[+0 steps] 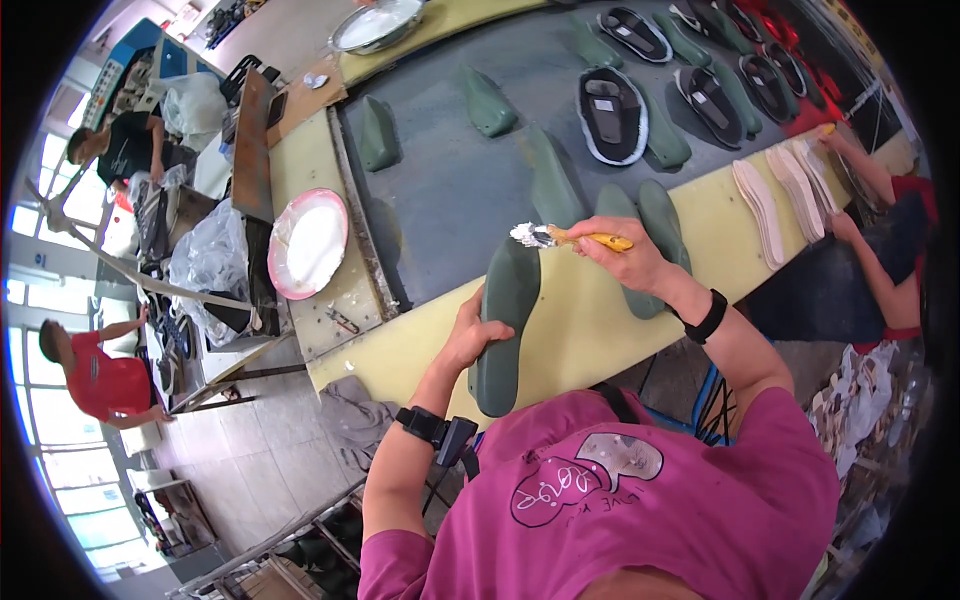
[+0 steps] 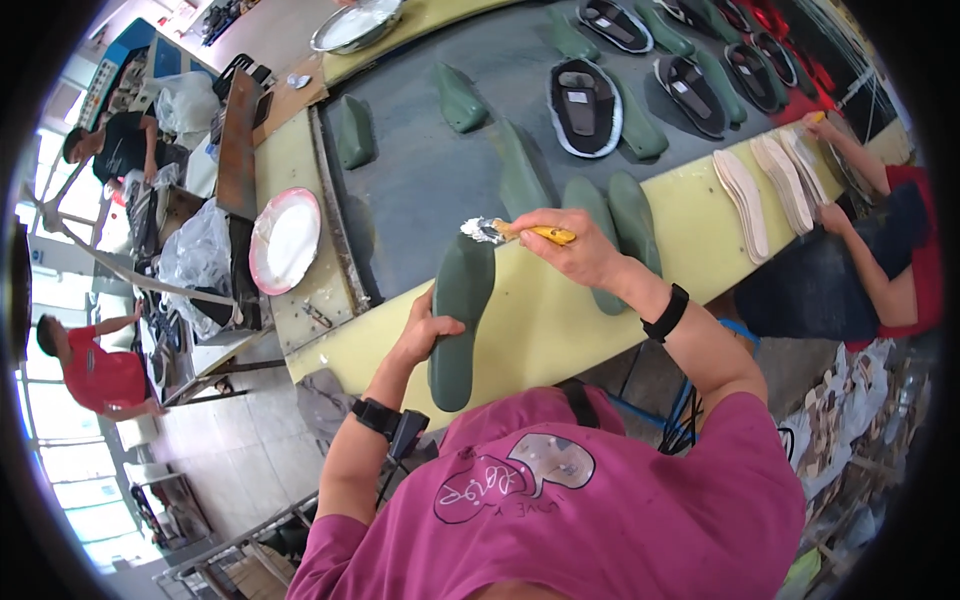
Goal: Applying glue to shoe lasts and organizing them on a conveyor belt in a shoe factory.
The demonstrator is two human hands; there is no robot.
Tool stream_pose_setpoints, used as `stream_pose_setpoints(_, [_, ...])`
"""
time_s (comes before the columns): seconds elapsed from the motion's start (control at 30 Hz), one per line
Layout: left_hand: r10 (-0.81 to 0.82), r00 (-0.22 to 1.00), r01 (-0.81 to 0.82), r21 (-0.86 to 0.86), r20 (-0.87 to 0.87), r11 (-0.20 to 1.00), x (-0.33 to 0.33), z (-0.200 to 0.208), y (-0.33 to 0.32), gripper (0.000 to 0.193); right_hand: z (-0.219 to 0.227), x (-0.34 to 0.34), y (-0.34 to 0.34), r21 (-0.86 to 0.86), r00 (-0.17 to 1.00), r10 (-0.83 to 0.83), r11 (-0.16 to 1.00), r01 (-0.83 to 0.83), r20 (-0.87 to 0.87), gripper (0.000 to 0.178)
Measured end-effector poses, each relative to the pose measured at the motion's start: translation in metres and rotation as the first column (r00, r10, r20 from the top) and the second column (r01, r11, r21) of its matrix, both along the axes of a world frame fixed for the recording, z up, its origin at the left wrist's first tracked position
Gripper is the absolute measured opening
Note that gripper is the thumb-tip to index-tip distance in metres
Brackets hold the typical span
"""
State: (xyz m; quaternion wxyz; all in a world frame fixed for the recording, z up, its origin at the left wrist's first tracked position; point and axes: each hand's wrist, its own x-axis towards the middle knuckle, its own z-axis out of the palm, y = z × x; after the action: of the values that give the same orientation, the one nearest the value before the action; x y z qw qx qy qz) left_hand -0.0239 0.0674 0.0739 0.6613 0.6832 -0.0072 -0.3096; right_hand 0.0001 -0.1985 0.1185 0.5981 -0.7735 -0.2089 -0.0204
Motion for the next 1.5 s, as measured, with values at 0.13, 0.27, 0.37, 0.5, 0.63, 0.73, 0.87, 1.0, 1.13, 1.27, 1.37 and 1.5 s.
stream_pose_setpoints(0.13, [0.032,0.999,-0.033,-0.051,-0.022,0.998,0.009,0.004,0.026,0.07,-0.012,0.023,0.02,0.039,0.987,0.059,0.998,-0.053,-0.153,0.015])
stream_pose_setpoints(0.27, [0.218,0.969,-0.235,-0.156,-0.12,0.959,0.027,-0.009,0.054,0.054,-0.028,0.037,0.03,-0.147,0.985,0.058,0.986,-0.083,-0.164,0.016])
stream_pose_setpoints(0.37, [0.343,0.932,-0.358,-0.15,-0.12,0.922,0.058,-0.031,0.073,0.046,-0.036,0.04,0.042,-0.133,0.985,0.04,0.989,-0.063,-0.165,0.015])
stream_pose_setpoints(0.5, [0.448,0.891,-0.453,-0.063,-0.08,0.889,0.117,-0.062,0.086,0.045,-0.039,0.04,0.049,0.046,0.914,0.02,0.999,-0.001,-0.405,0.016])
stream_pose_setpoints(0.63, [0.38,0.885,-0.434,0.176,0.27,0.884,0.181,-0.107,0.103,0.059,-0.041,0.047,0.052,0.04,0.897,0.044,0.999,-0.03,-0.44,0.017])
stream_pose_setpoints(0.73, [0.279,0.87,-0.473,0.528,0.407,0.705,0.206,-0.149,0.113,0.071,-0.039,0.06,0.063,0.057,0.905,0.073,0.997,-0.054,-0.419,0.016])
stream_pose_setpoints(0.87, [0.257,0.799,-0.581,0.586,0.544,0.565,0.211,-0.151,0.097,0.073,-0.04,0.07,0.072,0.106,0.93,0.069,0.994,-0.032,-0.362,0.015])
stream_pose_setpoints(1.0, [0.127,0.78,-0.548,0.571,0.613,0.611,0.163,-0.143,0.102,0.059,-0.041,0.082,0.114,0.191,0.918,0.267,0.957,-0.218,-0.294,0.014])
stream_pose_setpoints(1.13, [0.211,0.698,-0.586,0.376,0.685,0.718,0.069,-0.104,0.115,0.045,-0.037,0.081,0.174,0.029,0.931,0.362,0.932,-0.361,-0.052,0.013])
stream_pose_setpoints(1.27, [0.174,0.602,-0.75,0.478,0.779,0.457,-0.027,-0.08,0.162,0.046,-0.059,0.074,0.251,-0.18,0.872,0.383,0.922,-0.343,0.305,0.018])
stream_pose_setpoints(1.37, [0.164,0.65,-0.757,0.613,0.742,0.226,-0.071,-0.053,0.194,0.047,-0.077,0.08,0.297,-0.269,0.846,0.394,0.912,-0.31,0.36,0.022])
stream_pose_setpoints(1.5, [0.135,0.751,-0.652,0.758,0.646,-0.006,-0.136,-0.078,0.222,0.057,-0.109,0.08,0.351,-0.403,0.767,0.423,0.885,-0.234,0.483,0.029])
